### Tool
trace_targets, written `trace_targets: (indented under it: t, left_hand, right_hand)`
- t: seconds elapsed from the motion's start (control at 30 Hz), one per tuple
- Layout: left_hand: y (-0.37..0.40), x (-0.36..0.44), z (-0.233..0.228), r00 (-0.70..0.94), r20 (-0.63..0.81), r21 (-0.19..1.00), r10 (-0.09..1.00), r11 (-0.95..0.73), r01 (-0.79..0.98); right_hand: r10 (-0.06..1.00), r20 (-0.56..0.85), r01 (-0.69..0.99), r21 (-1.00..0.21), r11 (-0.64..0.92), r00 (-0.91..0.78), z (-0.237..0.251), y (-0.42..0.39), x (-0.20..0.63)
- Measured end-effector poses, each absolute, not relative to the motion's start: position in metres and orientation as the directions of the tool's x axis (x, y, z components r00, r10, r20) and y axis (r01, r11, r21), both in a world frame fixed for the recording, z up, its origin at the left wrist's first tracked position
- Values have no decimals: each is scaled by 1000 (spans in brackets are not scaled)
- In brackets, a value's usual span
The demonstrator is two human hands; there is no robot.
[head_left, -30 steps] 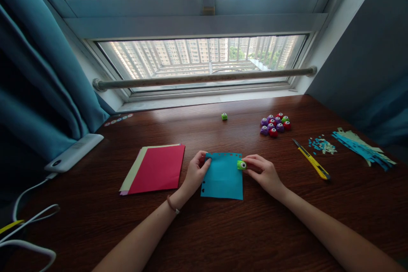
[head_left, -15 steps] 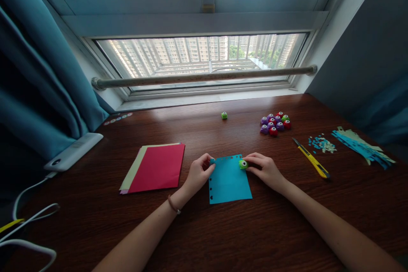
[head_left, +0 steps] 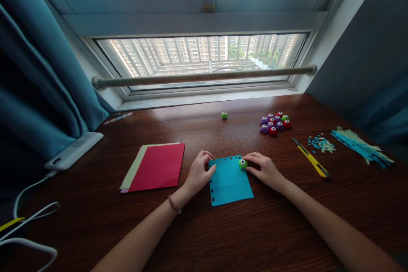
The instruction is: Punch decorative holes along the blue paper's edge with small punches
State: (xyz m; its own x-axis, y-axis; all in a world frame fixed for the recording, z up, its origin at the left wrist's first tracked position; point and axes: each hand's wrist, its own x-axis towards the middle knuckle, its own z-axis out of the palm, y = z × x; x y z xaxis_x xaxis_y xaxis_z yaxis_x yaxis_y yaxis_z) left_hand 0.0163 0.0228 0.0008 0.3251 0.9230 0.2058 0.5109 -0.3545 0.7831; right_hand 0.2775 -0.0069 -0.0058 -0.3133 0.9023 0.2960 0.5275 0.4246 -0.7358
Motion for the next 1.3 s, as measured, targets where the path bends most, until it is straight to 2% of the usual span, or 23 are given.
trace_targets:
  t: [0.13,0.23,0.33,0.4,0.5,0.6,0.77,0.97,1.3]
  left_hand:
    - [19,17,-1,232,270,750,934,-355,559]
    - [15,17,-2,213,373,657,903,-419,627]
    - [8,19,1,364,499,427,787,-588,686]
    - [4,21,5,505,513,286,694,-692,663]
    - [-1,27,12,674,446,131,589,-787,602]
    - [-4,37,20,774,335,32,538,-827,561]
    - [-1,62,22,825,241,23,511,-853,522]
    - [13,83,17,858,158,138,488,-872,470]
    - [12,84,18,868,126,119,481,-876,468]
  right_hand:
    - [880,352,571,-670,474,-318,0,-11,275]
    - [842,410,672,-515,532,-352,7,-16,272]
    - [788,407,754,-289,590,-462,12,-20,271]
    - [753,391,767,-158,622,-530,13,-22,270]
    - [723,370,770,-33,638,-583,13,-23,268]
    - [724,335,772,18,635,-603,14,-23,267]
    - [743,292,784,42,620,-603,19,-21,263]
    - [775,232,804,58,592,-588,22,-19,259]
    - [789,184,806,29,591,-586,24,-16,253]
